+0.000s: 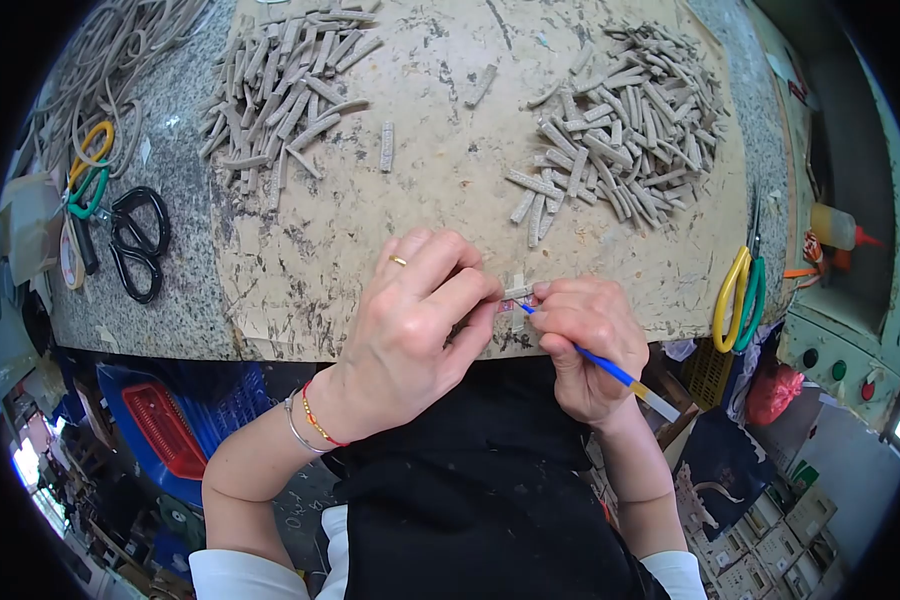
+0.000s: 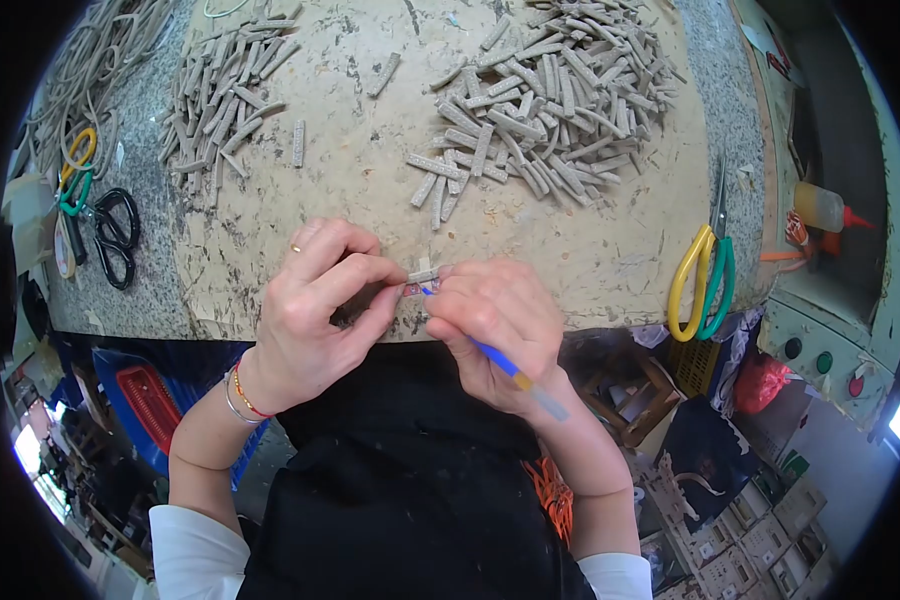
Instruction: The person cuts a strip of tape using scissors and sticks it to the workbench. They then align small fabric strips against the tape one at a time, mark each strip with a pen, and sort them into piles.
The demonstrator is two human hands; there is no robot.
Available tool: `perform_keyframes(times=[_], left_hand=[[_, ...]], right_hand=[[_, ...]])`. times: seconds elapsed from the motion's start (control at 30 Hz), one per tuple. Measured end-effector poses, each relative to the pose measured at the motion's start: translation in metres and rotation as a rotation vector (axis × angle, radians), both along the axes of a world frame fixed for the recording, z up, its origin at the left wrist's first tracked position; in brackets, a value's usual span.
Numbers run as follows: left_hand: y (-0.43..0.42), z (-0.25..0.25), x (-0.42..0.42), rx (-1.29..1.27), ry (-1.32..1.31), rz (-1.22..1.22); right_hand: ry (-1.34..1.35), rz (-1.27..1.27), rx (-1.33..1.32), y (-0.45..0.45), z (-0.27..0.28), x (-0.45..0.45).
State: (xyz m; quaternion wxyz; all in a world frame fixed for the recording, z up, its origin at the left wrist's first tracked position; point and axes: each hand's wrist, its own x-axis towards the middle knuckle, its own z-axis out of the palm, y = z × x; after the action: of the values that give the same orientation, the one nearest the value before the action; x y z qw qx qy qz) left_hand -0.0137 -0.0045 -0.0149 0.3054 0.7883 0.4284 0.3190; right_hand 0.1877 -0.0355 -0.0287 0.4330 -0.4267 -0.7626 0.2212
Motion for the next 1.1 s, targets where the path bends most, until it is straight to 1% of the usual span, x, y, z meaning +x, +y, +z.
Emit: perform_keyframes(times=[0.1, 0.2, 0.23, 0.33, 0.37, 0.43, 0.53, 0.67, 0.77, 0.87, 0.97, 1.0, 1.1], left_hand=[[0.000, -0.001, 0.001, 0.013, -0.004, 0.005], [-0.001, 0.000, 0.001, 0.017, 0.014, 0.004], [0.000, 0.001, 0.001, 0.018, 0.023, 0.001], [0.011, 0.008, -0.009, 0.133, 0.196, 0.150], [0.022, 0.008, -0.015, 0.174, 0.251, 0.253], [0.034, 0.011, -0.008, 0.159, 0.149, 0.255], [0.041, 0.009, 0.019, 0.130, 0.068, 0.057], [0.048, 0.004, 0.021, 0.161, 0.208, -0.066], [0.054, 0.003, 0.017, 0.193, 0.223, -0.032], [0.048, 0.022, 0.006, 0.003, 0.240, -0.014], [0.023, 0.031, 0.008, -0.009, 0.207, -0.103], [0.013, 0.021, 0.012, 0.070, 0.204, -0.094], [-0.003, -0.003, 0.011, 0.120, 0.108, -0.109]], right_hand=[[-0.069, -0.017, 0.033, 0.000, 0.000, -0.003], [-0.074, -0.003, -0.005, 0.000, 0.002, -0.002], [-0.024, -0.004, -0.012, 0.000, 0.002, 0.000], [0.101, -0.013, -0.031, -0.002, -0.002, 0.005], [0.127, -0.023, -0.038, -0.003, -0.003, 0.005], [0.155, -0.028, -0.047, -0.003, -0.004, 0.004], [0.183, -0.030, -0.057, -0.003, -0.004, 0.000], [0.260, -0.084, -0.066, -0.006, -0.007, 0.002], [0.265, -0.074, -0.056, -0.007, -0.008, 0.003], [0.316, -0.107, -0.063, -0.009, -0.009, 0.002], [0.412, -0.185, -0.063, -0.011, -0.011, 0.002], [0.449, -0.208, -0.061, -0.012, -0.012, 0.002], [0.378, -0.158, -0.044, -0.010, -0.010, 0.003]])
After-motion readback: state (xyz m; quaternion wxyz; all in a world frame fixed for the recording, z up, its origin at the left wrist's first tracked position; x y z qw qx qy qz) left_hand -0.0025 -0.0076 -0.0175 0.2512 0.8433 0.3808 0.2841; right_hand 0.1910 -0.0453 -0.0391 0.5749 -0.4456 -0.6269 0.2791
